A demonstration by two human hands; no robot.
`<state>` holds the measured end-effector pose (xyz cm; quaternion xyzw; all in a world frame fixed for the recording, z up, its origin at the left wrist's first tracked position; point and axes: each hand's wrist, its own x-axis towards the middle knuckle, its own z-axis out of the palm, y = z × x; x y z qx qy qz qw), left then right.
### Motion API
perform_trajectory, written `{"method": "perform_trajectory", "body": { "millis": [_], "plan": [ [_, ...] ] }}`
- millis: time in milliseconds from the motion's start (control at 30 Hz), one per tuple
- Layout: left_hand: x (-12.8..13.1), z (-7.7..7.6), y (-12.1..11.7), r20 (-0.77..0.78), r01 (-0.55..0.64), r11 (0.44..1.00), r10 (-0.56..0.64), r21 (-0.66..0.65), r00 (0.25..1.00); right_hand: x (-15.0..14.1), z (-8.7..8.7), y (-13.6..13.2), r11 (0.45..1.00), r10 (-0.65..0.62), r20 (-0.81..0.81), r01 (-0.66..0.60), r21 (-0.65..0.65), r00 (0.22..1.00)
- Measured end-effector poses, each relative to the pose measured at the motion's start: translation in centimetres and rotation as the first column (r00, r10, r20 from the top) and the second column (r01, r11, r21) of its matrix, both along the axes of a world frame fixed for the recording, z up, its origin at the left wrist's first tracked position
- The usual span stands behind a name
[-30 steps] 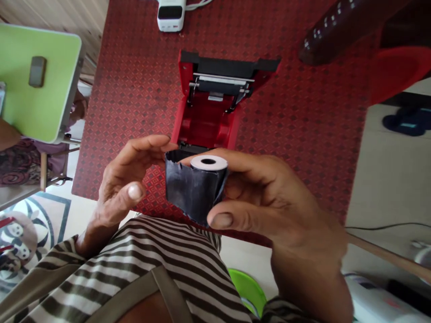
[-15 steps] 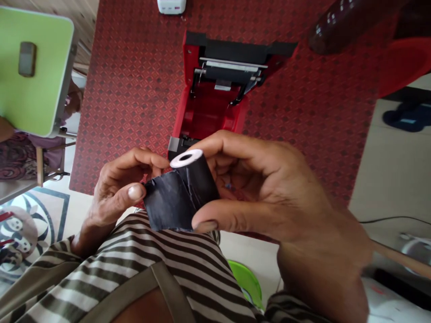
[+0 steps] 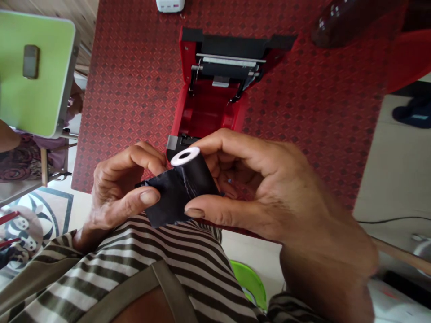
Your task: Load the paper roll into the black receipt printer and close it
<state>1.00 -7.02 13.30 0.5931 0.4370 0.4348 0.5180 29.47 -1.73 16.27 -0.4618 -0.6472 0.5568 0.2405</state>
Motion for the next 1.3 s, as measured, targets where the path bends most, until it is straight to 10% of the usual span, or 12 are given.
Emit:
{"method": "perform_trajectory", "body": {
  "millis": [333,467,600,833,1100,1300],
  "plan": [
    [-1.5,-0.8,-0.8,0.073,0.071,0.996,-0.066,-0.062,0.995,1.6,-1.0,0.9,0.993,-0.006,-0.152,-0.012,-0.12,0.988],
    [-1.5,-0.3,-1.1,-0.028,0.045,0.984,-0.051,-0.173,0.998,2.2,-1.2,2.0,0.981,0.045,0.095,-0.062,0.181,0.994],
    [-0.6,-0.3,-1.0,-0.073,0.063,0.94,-0.092,-0.336,0.993,1.3,-1.5,3.0,0.833,-0.054,0.467,-0.218,0.508,0.882],
    [0.7,-1.0,-0.7,-0.107,0.007,0.942,-0.045,-0.336,0.993,-2.7,-1.5,4.0,0.838,-0.11,0.778,-0.363,0.407,0.618],
    [1.9,-0.7,-0.2,-0.168,-0.052,0.994,0.035,-0.097,0.985,-4.4,-1.4,4.3,0.845,-0.148,0.844,-0.377,0.379,0.515],
    [1.6,-0.7,0.4,-0.358,-0.155,0.962,0.23,0.226,0.905,-3.9,-2.4,5.6,0.845,-0.127,0.804,-0.361,0.394,0.581]
  ]
}}
